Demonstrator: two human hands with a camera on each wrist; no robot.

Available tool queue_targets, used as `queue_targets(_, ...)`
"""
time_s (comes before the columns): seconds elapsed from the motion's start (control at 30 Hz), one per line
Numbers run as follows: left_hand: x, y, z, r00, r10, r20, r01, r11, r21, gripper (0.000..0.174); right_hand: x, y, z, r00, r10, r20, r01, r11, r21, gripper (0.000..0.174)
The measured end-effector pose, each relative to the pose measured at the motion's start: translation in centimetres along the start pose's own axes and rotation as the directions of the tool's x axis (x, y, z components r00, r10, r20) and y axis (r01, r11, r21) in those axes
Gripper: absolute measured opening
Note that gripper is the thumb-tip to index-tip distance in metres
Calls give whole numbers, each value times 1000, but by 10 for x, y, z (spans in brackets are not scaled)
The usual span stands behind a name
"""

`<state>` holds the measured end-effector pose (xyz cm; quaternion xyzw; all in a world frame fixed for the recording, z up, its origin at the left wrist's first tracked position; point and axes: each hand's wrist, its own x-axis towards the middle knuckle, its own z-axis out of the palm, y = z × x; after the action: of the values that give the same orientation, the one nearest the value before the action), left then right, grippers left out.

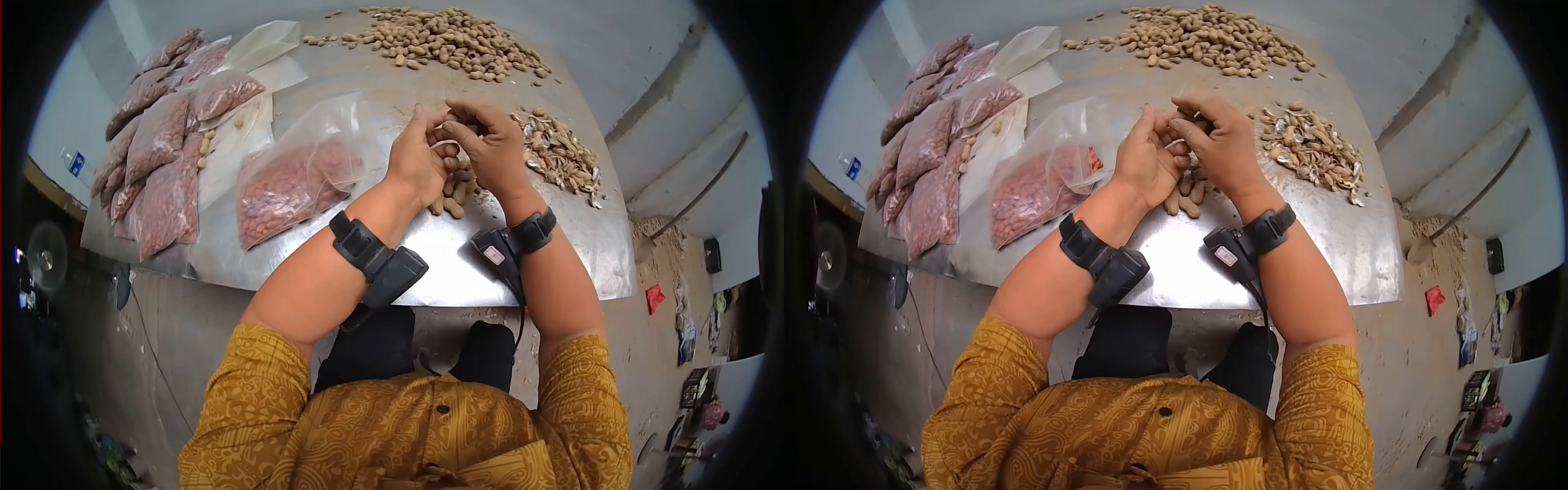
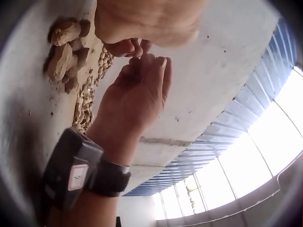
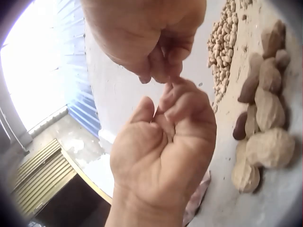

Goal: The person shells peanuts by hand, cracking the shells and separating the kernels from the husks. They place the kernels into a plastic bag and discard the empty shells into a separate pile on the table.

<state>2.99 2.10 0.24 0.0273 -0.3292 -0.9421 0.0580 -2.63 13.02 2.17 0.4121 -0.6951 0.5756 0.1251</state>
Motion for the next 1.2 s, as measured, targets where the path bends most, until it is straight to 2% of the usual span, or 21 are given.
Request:
queue_targets(0.03,0,0,0,1000,-18,14,18,1000,-22,44,-1,0,0,997,70,24,-71,997,39,25)
queue_targets(0.23,2,-7,-4,992,-115,44,120,987,-108,39,-7,3,-10,992,33,123,-31,999,-16,26)
queue_targets(0.33,0,-5,-1,992,-114,49,118,988,-100,39,-10,5,-16,992,83,91,-90,993,75,23)
queue_targets(0.47,2,-2,-2,983,-147,106,156,985,-80,32,-6,11,-24,984,167,55,-176,928,329,20)
queue_targets(0.53,3,2,0,995,-89,32,86,992,88,27,-4,16,-32,976,195,100,-219,887,405,19)
queue_targets(0.67,-2,10,8,999,9,-39,7,925,379,25,-4,24,-35,972,231,49,-230,875,426,17)
queue_targets(0.77,-2,8,10,988,141,56,-143,738,659,24,-5,26,-30,965,259,30,-240,840,487,16)
queue_targets(0.87,2,-6,9,928,350,132,-344,664,663,22,-5,24,-29,956,293,28,-263,805,531,15)
queue_targets(0.97,5,-3,4,872,446,201,-409,440,799,23,-6,15,-28,963,267,22,-256,894,368,13)
queue_targets(1.07,2,-1,3,872,446,200,-422,482,768,23,-8,13,-23,963,268,38,-262,889,375,12)
queue_targets(1.2,1,3,-4,903,363,230,-408,556,725,25,-10,13,-20,964,258,62,-262,892,369,13)
